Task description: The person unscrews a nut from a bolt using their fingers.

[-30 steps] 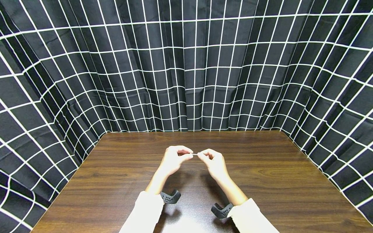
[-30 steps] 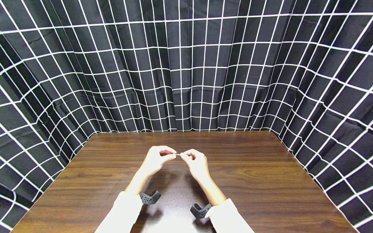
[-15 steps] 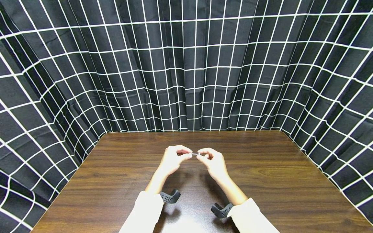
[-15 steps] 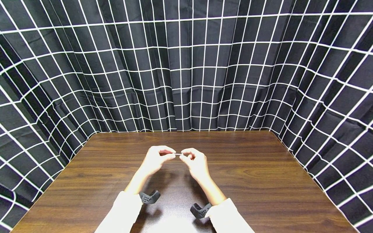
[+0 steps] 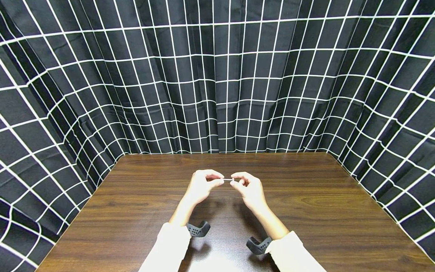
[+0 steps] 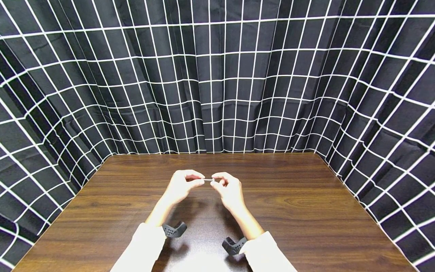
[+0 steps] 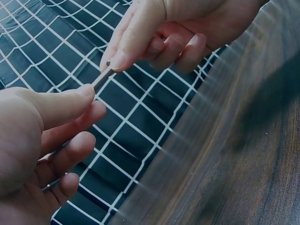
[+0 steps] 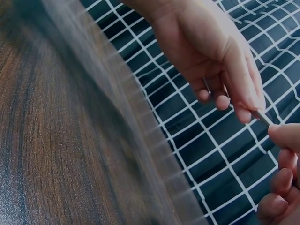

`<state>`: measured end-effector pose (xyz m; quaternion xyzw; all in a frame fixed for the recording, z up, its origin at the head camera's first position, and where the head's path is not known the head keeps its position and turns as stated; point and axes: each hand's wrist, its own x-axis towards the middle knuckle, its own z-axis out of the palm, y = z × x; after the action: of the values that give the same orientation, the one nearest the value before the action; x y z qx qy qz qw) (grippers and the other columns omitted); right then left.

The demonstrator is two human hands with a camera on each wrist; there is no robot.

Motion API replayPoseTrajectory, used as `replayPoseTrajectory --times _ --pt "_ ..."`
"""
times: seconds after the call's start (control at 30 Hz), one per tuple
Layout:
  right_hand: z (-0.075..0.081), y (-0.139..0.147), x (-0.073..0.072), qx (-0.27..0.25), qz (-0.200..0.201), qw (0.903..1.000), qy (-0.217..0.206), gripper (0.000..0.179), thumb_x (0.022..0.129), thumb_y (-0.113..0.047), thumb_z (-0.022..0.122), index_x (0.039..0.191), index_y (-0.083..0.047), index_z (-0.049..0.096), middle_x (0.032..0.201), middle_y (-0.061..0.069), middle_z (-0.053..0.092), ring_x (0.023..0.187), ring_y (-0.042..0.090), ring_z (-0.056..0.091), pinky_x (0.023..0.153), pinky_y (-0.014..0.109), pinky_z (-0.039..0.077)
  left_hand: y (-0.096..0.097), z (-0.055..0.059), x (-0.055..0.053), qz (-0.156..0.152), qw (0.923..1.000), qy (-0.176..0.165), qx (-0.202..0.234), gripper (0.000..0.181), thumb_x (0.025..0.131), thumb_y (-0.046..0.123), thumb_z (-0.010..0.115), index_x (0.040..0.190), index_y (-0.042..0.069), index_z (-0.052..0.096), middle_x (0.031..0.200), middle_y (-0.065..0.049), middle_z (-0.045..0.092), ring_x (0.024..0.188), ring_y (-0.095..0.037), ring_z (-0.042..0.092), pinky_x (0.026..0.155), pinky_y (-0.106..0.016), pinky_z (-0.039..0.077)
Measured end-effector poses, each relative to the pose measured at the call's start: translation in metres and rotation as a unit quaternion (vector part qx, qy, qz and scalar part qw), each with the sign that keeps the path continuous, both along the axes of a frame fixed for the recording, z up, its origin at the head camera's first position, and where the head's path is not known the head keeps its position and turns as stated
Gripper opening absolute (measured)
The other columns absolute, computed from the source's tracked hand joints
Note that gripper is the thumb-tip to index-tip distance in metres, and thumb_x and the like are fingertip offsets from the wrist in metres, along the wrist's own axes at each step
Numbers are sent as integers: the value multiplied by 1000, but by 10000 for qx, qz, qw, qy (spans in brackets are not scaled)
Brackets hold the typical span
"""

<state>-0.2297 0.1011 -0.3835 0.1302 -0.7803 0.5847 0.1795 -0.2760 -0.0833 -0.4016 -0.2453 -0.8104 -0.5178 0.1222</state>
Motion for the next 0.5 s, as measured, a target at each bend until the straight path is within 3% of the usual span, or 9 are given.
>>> replayPoseTrajectory --times 0.2,0.5 --pt "-27 6 -20 112 -155 9998 5 18 78 1 74 96 3 71 59 1 49 50 3 36 46 22 26 -1 -1 0 20 10000 4 -38 11 82 9 75 93 5 74 85 2 74 75 -9 67 67 -26 51" --pt "-38 13 -27 917 -306 9952 -133 16 74 -3 77 89 -7 73 58 -4 45 50 5 37 49 24 30 -4 -8 -3 174 9991 -166 -354 10 82 12 77 90 9 75 83 5 73 75 -7 66 68 -25 50"
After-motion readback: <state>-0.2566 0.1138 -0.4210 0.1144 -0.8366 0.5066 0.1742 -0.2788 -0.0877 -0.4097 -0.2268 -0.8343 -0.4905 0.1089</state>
